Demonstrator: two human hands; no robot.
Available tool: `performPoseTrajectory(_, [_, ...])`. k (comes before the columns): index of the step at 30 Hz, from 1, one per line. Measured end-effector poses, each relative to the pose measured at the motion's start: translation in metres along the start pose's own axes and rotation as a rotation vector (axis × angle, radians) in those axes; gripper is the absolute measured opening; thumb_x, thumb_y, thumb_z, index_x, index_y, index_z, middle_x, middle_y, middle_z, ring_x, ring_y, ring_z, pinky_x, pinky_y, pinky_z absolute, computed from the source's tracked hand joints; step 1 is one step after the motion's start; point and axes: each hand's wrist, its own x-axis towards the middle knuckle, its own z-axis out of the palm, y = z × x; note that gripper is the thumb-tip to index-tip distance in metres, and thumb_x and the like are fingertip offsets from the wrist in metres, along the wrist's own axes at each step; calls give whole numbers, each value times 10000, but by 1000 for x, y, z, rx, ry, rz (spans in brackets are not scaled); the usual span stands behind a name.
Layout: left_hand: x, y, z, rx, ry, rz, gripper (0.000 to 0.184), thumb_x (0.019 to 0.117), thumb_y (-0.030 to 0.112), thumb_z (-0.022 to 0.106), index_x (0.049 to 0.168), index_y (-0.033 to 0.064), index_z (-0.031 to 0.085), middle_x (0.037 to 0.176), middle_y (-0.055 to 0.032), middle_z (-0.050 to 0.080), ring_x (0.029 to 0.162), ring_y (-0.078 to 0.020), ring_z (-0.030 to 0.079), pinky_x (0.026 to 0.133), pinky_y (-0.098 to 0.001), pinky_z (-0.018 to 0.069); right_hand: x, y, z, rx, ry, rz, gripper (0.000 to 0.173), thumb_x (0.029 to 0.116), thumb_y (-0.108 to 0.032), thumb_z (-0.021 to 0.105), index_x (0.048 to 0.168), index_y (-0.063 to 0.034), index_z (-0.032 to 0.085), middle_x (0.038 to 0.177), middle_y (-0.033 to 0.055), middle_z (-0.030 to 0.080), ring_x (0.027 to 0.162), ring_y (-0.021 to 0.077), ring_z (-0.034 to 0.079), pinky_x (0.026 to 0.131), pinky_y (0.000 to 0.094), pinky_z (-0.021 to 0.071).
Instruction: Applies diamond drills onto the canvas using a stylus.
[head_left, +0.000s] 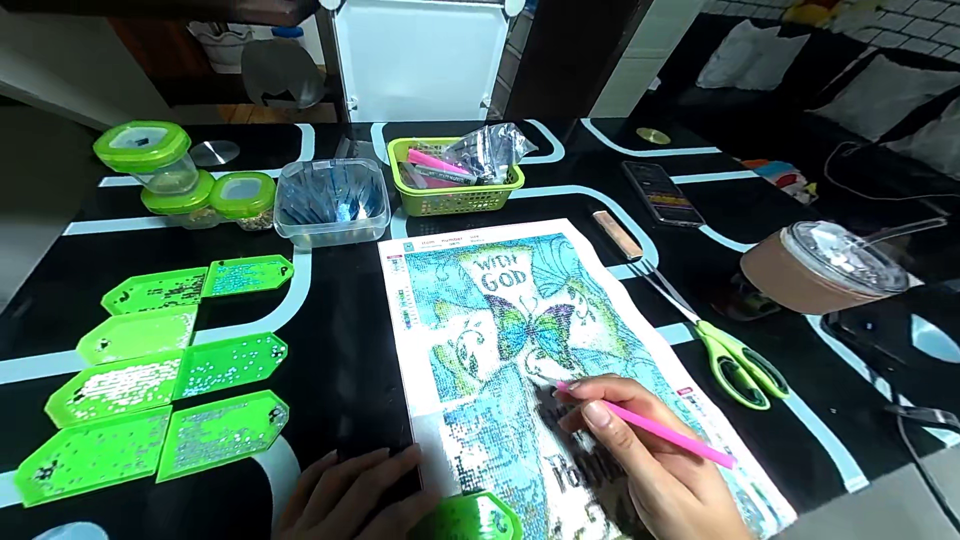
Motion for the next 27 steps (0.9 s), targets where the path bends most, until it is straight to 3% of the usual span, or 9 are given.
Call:
performPoseTrajectory(9, [-1, 1, 4, 14, 45, 23, 467, 881, 483, 759, 1253, 202, 736, 1422, -104, 632, 1344, -335, 540, 1128, -589, 326, -2, 2, 3, 56, 127, -5, 134, 1035, -205, 625, 1092, -120, 711, 948, -32, 734, 799, 39, 695, 695, 181, 592])
performPoseTrajectory(13, [-3, 1, 7, 29, 66, 42, 462, 882, 480, 759, 1248, 200, 734, 1412, -88, 641, 1343, -308, 541, 1143, -569, 312, -2, 1, 2, 103, 137, 32, 165, 1016, -160, 645, 1130, -66, 718, 984, 13, 743, 814, 82, 712, 717, 221, 616])
performPoseTrajectory(19, [-2, 11, -7, 6, 151, 31, 464, 872, 412, 789, 1239, 134, 735, 1102, -119, 714, 1137, -291, 633, 1086, -585, 368, -2, -1, 2, 193, 161, 48, 170, 1008, -149, 655, 1115, -62, 754, 970, 10, 766, 794, 77, 723, 709, 218, 620])
performPoseTrajectory(23, [2, 28, -3, 14, 72, 88, 460, 879, 420, 778, 1245, 145, 729, 1099, -119, 716, 1112, -285, 640, 1097, -561, 353, -1, 1, 0, 172, 144, 8, 194, 1034, -187, 618, 1109, -85, 764, 966, -16, 758, 800, 49, 704, 710, 193, 600])
performPoseTrajectory(27, [11, 27, -2, 25, 100, 95, 454, 878, 416, 774, 1253, 164, 727, 1080, -97, 712, 1092, -257, 637, 1095, -536, 350, -1, 1, -1, 130, 134, 14, 247, 1053, -224, 579, 1138, -81, 762, 1000, -11, 716, 858, 55, 672, 770, 190, 576])
